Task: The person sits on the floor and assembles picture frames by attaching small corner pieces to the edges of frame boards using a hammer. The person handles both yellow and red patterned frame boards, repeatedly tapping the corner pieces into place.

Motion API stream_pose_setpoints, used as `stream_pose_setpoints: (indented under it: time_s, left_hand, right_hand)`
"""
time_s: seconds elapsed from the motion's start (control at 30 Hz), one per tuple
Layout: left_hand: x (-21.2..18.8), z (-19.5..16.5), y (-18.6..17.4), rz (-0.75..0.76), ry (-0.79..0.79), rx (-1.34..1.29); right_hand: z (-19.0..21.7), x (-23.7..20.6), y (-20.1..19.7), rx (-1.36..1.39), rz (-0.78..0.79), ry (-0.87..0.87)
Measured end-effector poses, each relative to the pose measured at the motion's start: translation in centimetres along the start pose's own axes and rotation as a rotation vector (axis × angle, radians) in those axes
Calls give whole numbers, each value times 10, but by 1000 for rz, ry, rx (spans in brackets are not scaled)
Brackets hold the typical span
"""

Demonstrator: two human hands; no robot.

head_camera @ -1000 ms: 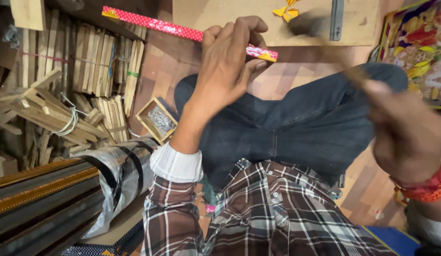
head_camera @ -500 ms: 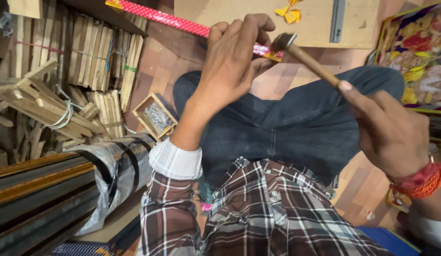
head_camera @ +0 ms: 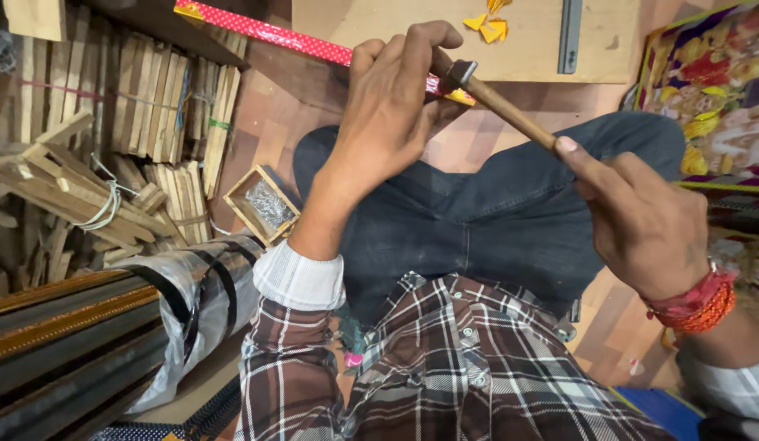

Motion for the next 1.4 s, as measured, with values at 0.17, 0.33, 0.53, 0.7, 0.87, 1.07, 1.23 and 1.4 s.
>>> stream_pose_setpoints:
  time_s: [0.17,0.33,0.53,0.7,0.87,1.07,1.23,1.4]
  left_hand:
    - [4,-6,1,-39,79,141]
    - [4,-6,9,-46,78,183]
    - [5,-10,6,-47,109,214]
    - [4,-17,-23,-101,68,169]
    - [-31,56,-28,-457,-315,-274]
    - [-97,144,64,-679,-438,-946]
    - [-124,184,88,-684,-483,-1132]
    - [-119,203,77,-424,-676,-1236]
  right_hand:
    - [-11,-17,2,230,-120,27]
    - [-25,-46,25,261,-37,145]
    - [-27,-64,47,613,-141,264]
    - [-31,-59,49,1051,-186,723]
    - [-8,-14,29,905,-281,307]
    - [21,71,68,498,-242,-142]
    - [49,126,126,350,-154,-230]
    - [68,153,167,259,-172,-190]
Point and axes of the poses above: each hand's wrist, its own x-axis towards the middle knuckle, its own y-axis out of the palm, z = x × y, the point moved 5 cm from there along x, towards the middle knuckle, and after that the axes turned 8 degrees about x, right-handed, at the moved point
